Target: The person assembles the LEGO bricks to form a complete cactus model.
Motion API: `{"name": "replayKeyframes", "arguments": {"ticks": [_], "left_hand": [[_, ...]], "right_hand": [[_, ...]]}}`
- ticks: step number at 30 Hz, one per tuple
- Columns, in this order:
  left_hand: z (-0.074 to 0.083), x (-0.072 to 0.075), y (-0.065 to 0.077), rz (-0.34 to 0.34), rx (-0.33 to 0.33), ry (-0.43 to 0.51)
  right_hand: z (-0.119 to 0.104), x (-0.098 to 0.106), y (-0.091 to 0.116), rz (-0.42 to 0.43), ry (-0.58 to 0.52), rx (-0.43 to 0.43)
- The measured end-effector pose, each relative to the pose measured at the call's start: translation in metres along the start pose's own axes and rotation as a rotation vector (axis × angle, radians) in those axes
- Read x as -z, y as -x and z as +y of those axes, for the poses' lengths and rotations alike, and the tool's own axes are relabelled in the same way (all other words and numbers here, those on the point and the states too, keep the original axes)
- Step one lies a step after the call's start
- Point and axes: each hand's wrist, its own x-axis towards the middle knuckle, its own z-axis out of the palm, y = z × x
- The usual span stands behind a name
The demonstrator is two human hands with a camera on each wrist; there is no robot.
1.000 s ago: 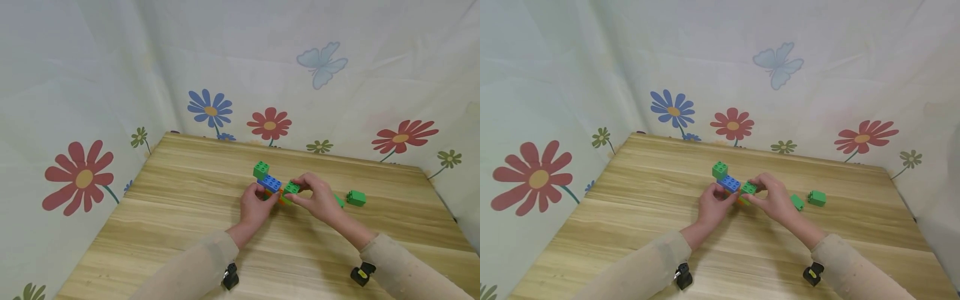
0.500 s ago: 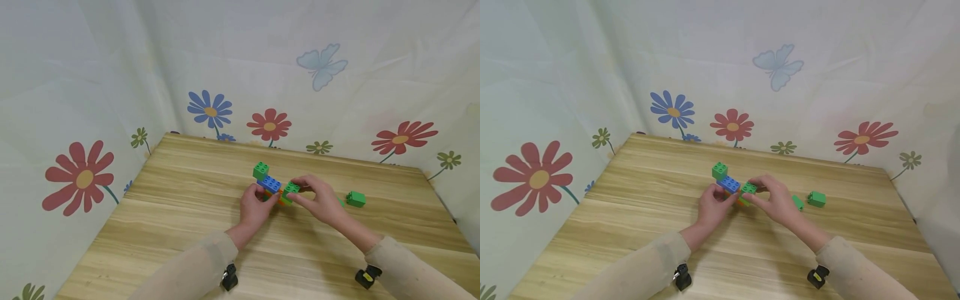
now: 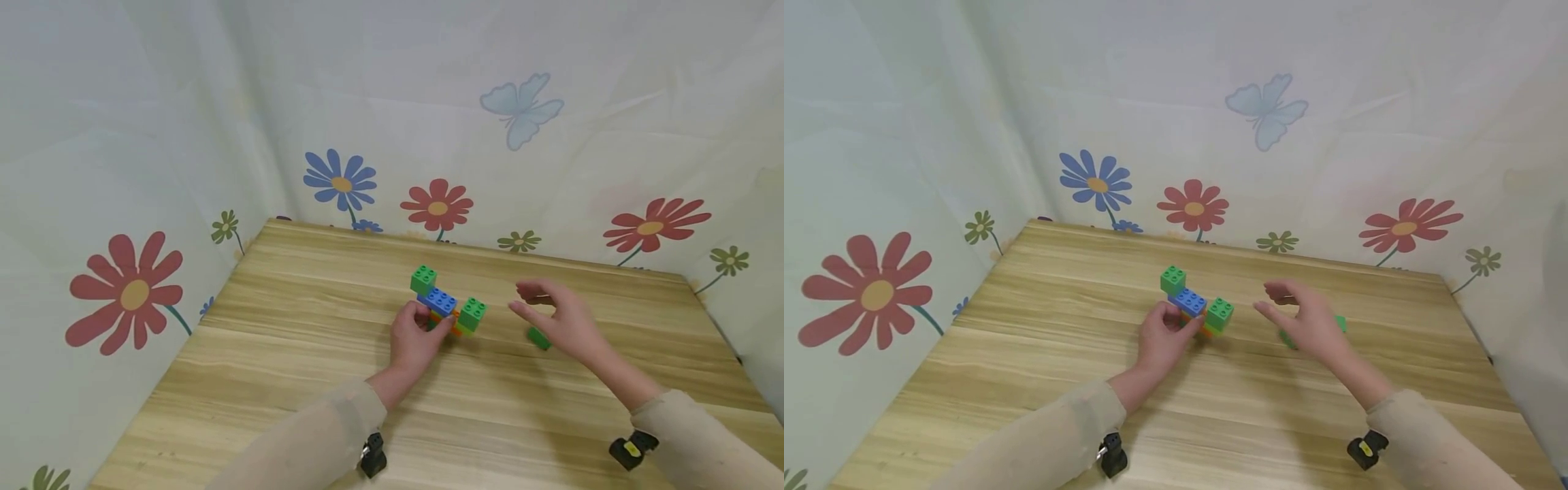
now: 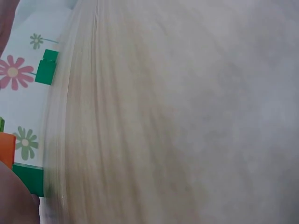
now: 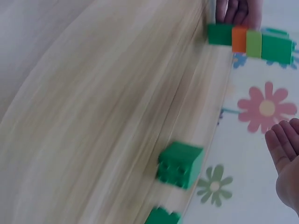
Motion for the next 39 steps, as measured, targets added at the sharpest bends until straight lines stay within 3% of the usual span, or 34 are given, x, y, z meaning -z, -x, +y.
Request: {"name": "replayKeyframes", "arguments": {"ticks": [9, 23, 35, 39], "left_hand": [[0.000, 0.001, 0.000, -0.001, 0.003, -0.011], [0.001, 0.001, -0.001, 0.001, -0.001, -0.008], [0.002, 0.001, -0.001, -0.003, 0.014, -0.012], [0.002, 0.001, -0.001, -0.003, 0.019, -0.009]], "right_hand": [[0.022, 0.014, 0.011, -0.076, 0.053, -0.083], [0.047, 0.020, 0.026, -0.185, 0.228, -0.090], [0.059, 0.015, 0.031, -0.214, 0.251, -0.102], [0.063, 0.013, 0.032, -0.196, 0.245, -0.071]]}}
